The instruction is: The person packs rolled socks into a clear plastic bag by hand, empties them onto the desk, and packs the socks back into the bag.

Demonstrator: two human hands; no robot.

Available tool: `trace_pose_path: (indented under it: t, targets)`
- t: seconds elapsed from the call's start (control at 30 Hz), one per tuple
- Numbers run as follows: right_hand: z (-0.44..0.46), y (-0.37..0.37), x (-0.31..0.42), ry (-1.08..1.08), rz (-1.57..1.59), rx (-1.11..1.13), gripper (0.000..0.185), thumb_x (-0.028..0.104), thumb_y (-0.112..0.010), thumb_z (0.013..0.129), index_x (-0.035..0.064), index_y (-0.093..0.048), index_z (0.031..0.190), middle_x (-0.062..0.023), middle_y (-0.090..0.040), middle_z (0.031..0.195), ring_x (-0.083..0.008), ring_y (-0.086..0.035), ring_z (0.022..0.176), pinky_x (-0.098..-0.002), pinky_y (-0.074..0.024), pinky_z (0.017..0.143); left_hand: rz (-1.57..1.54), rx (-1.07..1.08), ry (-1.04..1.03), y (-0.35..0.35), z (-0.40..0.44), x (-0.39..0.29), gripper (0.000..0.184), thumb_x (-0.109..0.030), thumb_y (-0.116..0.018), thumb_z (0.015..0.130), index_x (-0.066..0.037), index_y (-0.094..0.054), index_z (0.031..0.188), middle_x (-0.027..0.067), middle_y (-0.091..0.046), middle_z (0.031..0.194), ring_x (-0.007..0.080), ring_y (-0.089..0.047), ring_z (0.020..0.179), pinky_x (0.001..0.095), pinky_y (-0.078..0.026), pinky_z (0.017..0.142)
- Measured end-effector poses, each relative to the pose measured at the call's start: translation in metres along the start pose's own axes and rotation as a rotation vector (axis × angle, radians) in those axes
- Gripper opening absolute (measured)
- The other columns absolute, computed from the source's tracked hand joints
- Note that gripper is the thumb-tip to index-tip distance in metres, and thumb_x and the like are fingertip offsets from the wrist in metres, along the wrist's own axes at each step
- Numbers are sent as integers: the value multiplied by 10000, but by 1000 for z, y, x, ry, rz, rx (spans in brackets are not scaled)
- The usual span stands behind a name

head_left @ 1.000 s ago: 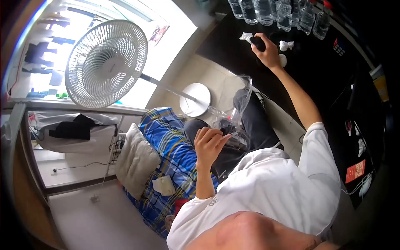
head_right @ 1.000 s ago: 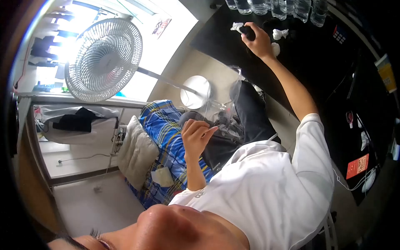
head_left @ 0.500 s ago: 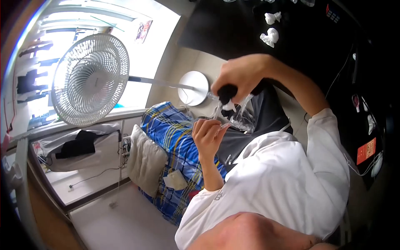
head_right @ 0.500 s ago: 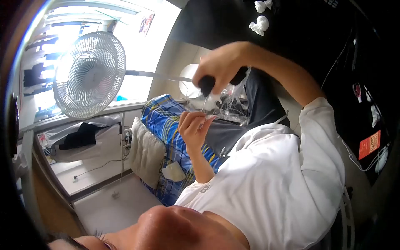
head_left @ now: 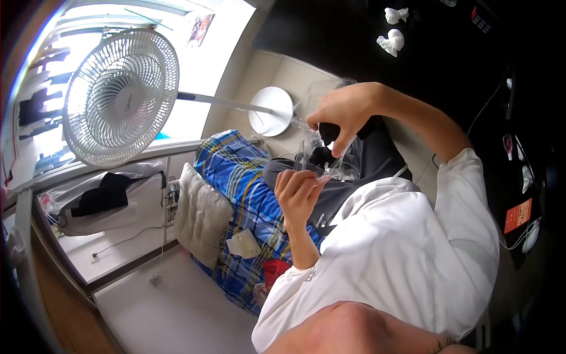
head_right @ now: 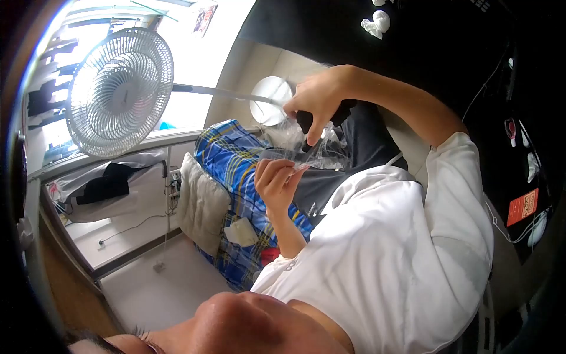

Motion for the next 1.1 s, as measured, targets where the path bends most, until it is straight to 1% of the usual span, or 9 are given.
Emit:
trace_pose_path:
  t: [0.27, 0.47, 0.67, 0.77, 0.83, 0.87, 0.97, 1.07, 1.1]
  targets:
    - [12, -10, -3, 57, 89, -74, 656, 556, -834, 793, 68, -655, 1193, -164, -670, 1176, -347, -656, 1111, -441, -529, 901, -24, 9, -49, -2, -4, -3, 289, -214, -920, 680, -129, -646, 711, -36, -684, 799, 172, -573, 660, 324, -426, 631]
    - [34, -32, -10, -39, 244, -229, 674, 703, -545, 969, 76, -654, 1192, -189, -610, 1258, -351, -627, 1144, -460, -524, 909, -36, 33, -91, -6, -5, 2, 301, -247, -947, 650, -140, -673, 713, -9, -711, 795, 164, -579, 651, 321, -434, 602]
    - [-8, 31, -27, -168, 89, -227, 552, 547, -675, 942, 108, -681, 1276, -184, -720, 1156, -332, -703, 1076, -437, -551, 933, -41, 44, -91, -6, -3, 3, 320, -273, -947, 641, -134, -664, 698, -10, -709, 790, 165, -577, 644, 326, -435, 604]
    - [-38, 75, -63, -194, -49, -626, 492, 405, -768, 880, 93, -674, 1248, -158, -724, 1138, -316, -709, 1061, -420, -561, 912, -44, 43, -82, -7, 0, 4, 306, -225, -929, 658, -123, -643, 684, -36, -689, 802, 167, -583, 665, 322, -441, 643]
    - [-38, 76, -70, -241, 101, -440, 626, 499, -769, 837, 123, -655, 1324, -211, -656, 1327, -418, -630, 1205, -505, -521, 965, -26, 43, -94, -8, -2, 5, 344, -267, -952, 627, -128, -641, 676, -24, -692, 773, 151, -563, 634, 329, -416, 619]
    - [-59, 88, -87, -287, -168, -755, 634, 504, -808, 794, 137, -671, 1293, -201, -699, 1182, -421, -654, 1121, -490, -527, 959, -30, 44, -85, -8, -2, 6, 345, -273, -951, 634, -129, -640, 677, -31, -690, 771, 148, -553, 629, 324, -414, 636]
    - [-113, 97, -131, -975, -497, -798, 1151, 437, -947, 627, 306, -343, 1599, -176, -230, 1669, -515, -360, 1440, -747, -349, 1083, -40, 53, -70, -8, -3, 5, 317, -236, -925, 672, -120, -631, 681, -39, -683, 790, 166, -575, 659, 323, -435, 663]
    - [-147, 93, -185, -1178, -65, -443, 1406, 442, -1009, 516, 439, -163, 1640, -124, 42, 1739, -582, -140, 1516, -814, -205, 1142, -48, 53, -80, -13, -2, 4, 313, -240, -927, 671, -120, -638, 690, -36, -684, 790, 165, -575, 661, 326, -433, 665]
    - [-146, 91, -185, -1206, -29, -358, 1447, 481, -996, 540, 357, -91, 1662, -99, 38, 1744, -531, -75, 1550, -787, -173, 1179, -49, 58, -83, -14, -3, 4, 313, -239, -928, 669, -120, -640, 692, -34, -684, 790, 165, -576, 662, 326, -433, 666]
Point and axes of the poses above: each hand's wrist, its own z-axis towards the middle knuckle, its own y-axis out of the back of the hand, x = y × z, the point moved 4 cm from there along z, towards the middle knuckle
